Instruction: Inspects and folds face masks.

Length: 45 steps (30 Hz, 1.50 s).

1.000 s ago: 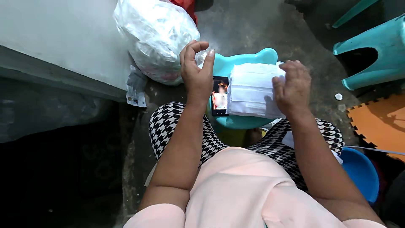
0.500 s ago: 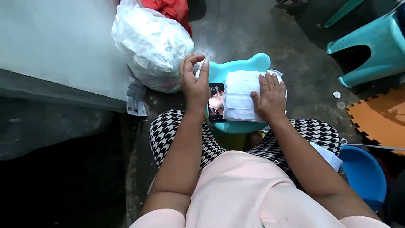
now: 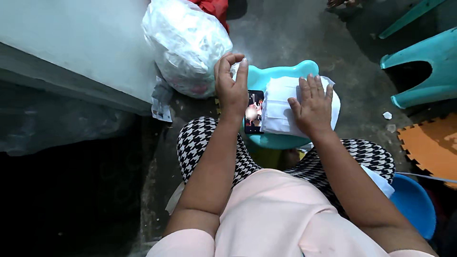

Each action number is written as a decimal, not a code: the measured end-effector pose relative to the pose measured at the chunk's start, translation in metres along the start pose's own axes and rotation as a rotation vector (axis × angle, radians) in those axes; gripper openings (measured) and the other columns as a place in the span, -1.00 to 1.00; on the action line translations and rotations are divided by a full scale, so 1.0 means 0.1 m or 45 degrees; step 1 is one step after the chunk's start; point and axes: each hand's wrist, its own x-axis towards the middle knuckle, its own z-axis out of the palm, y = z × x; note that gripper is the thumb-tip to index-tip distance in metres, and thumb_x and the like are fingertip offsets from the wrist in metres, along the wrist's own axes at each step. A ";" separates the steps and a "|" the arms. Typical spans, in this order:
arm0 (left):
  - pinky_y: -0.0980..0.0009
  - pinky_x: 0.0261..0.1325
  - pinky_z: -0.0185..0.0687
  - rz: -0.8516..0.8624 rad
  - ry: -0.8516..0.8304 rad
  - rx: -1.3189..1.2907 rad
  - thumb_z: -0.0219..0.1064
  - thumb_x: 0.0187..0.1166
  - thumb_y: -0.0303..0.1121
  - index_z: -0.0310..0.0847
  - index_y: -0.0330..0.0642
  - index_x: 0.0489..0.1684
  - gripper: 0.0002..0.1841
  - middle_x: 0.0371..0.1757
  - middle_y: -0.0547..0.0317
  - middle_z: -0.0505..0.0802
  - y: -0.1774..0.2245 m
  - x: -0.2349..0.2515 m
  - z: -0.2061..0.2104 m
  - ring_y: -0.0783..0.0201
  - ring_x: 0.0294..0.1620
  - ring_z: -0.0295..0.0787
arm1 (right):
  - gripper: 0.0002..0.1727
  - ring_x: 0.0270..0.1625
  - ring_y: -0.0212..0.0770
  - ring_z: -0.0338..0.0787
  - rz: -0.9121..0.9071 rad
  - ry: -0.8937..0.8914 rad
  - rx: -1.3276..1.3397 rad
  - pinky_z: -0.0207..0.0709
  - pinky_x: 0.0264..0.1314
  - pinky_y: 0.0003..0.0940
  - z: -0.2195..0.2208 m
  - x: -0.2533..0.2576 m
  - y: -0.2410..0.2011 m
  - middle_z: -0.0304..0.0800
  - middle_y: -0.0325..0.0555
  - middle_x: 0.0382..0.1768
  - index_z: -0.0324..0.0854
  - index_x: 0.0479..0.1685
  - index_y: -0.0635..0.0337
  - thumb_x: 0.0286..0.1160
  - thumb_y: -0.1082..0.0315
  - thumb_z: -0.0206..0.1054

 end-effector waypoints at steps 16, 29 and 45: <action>0.19 0.46 0.52 -0.028 0.020 -0.172 0.19 0.74 -0.29 0.68 -0.24 0.19 -0.72 0.38 -0.05 0.68 0.07 0.03 -0.05 0.16 0.55 0.50 | -0.11 0.82 0.26 0.18 -0.029 -0.066 -0.089 -0.14 0.78 0.40 0.20 -0.07 0.02 0.27 0.26 0.74 0.22 0.77 0.24 0.74 -0.30 -0.34; 0.08 0.65 0.36 0.318 -0.408 0.522 0.15 0.78 -0.22 0.59 -0.36 0.35 -0.60 0.57 -0.30 0.56 0.10 -0.25 0.24 -0.06 0.65 0.42 | -0.04 0.83 0.10 0.20 0.053 0.264 0.527 -0.05 0.87 0.15 -1.21 -0.20 0.74 0.27 0.16 0.76 0.22 0.79 0.23 0.73 -0.40 -0.35; -0.44 0.73 -0.10 0.990 -1.214 1.227 -0.14 0.25 0.76 0.26 -0.26 0.78 0.29 0.76 -0.29 0.38 -0.24 -0.55 1.52 -0.29 0.81 0.18 | -0.43 0.33 0.33 0.71 1.308 0.282 0.952 0.53 0.38 0.27 0.27 -1.30 2.91 0.66 0.46 0.31 0.29 0.62 0.45 0.79 0.24 0.15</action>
